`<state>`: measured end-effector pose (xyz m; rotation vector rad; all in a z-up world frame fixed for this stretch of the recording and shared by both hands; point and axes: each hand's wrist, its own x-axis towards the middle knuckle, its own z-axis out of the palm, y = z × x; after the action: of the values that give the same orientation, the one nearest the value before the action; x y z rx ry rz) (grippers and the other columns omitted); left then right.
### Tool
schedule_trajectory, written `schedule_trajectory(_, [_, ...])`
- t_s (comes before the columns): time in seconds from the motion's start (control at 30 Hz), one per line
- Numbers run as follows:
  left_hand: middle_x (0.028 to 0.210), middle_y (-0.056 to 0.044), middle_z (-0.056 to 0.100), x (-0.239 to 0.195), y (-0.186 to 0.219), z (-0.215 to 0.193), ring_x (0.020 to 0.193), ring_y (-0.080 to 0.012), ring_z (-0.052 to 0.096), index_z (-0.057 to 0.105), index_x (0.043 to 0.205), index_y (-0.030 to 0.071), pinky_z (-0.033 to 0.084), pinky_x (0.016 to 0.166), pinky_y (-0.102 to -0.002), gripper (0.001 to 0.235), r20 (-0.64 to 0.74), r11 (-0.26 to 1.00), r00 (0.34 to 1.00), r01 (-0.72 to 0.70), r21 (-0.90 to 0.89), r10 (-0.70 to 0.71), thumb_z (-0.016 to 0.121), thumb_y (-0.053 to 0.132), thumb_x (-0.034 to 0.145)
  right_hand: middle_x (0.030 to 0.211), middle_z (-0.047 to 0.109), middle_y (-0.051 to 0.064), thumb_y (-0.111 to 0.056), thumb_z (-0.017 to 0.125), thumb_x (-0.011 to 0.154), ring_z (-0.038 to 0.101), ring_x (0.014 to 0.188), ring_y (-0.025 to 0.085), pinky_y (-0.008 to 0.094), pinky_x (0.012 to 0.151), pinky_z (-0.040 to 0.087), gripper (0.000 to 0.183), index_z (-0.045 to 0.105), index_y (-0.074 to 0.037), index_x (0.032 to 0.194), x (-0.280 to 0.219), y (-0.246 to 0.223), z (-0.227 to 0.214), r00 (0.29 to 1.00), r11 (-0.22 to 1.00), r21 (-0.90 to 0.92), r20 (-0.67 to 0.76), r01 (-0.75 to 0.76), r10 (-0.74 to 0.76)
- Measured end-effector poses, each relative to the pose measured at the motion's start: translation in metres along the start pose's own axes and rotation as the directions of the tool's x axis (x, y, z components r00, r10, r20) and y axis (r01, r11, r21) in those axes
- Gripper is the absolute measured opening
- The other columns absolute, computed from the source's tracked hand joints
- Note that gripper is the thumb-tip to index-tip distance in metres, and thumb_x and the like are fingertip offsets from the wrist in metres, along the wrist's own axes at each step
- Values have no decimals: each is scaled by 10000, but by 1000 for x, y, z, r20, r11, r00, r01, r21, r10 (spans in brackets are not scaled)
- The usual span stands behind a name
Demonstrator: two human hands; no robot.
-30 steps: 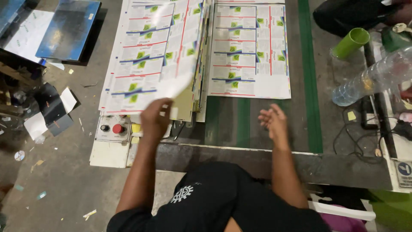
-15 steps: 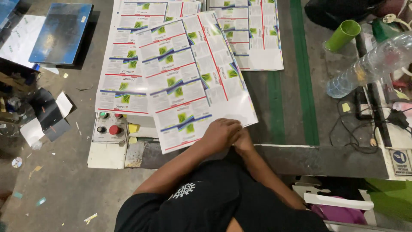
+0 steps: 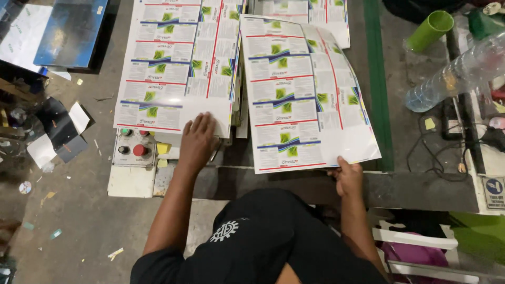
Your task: Sorting and inspecting printed paper sheets on a workbench in a print shop.
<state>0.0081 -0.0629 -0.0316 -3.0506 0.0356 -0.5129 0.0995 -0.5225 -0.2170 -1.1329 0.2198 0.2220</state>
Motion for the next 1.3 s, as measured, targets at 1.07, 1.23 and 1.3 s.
schedule_trajectory(1.07, [1003, -128, 759, 29, -16, -63, 865, -262, 762, 731, 1046, 43, 606, 747, -329, 46, -451, 794, 775, 105, -599, -443, 735, 47, 1000, 998, 750, 141, -203, 573, 1039, 728, 752, 194, 299, 560, 565, 324, 534, -64, 1328, 86, -2, 80, 973, 974, -122, 108, -191, 204])
schedule_trajectory(1.23, [1035, -129, 749, 30, 43, -24, 939, -302, 748, 734, 1010, 68, 606, 807, -389, 86, -467, 874, 878, -144, -464, -103, 759, 52, 930, 1045, 752, 174, -196, 589, 1024, 724, 776, 225, 329, 576, 547, 464, 532, -38, 1456, 40, 19, 112, 935, 945, -232, 217, -231, 282])
schedule_trajectory(1.3, [1066, -105, 740, 32, 74, -10, 987, -303, 731, 729, 1024, 85, 579, 833, -417, 146, -334, 841, 942, -198, -504, 22, 726, 76, 878, 1102, 751, 162, -207, 591, 1027, 726, 826, 217, 330, 618, 575, 484, 511, -54, 1479, 14, 5, 144, 851, 925, -329, 414, -191, 323])
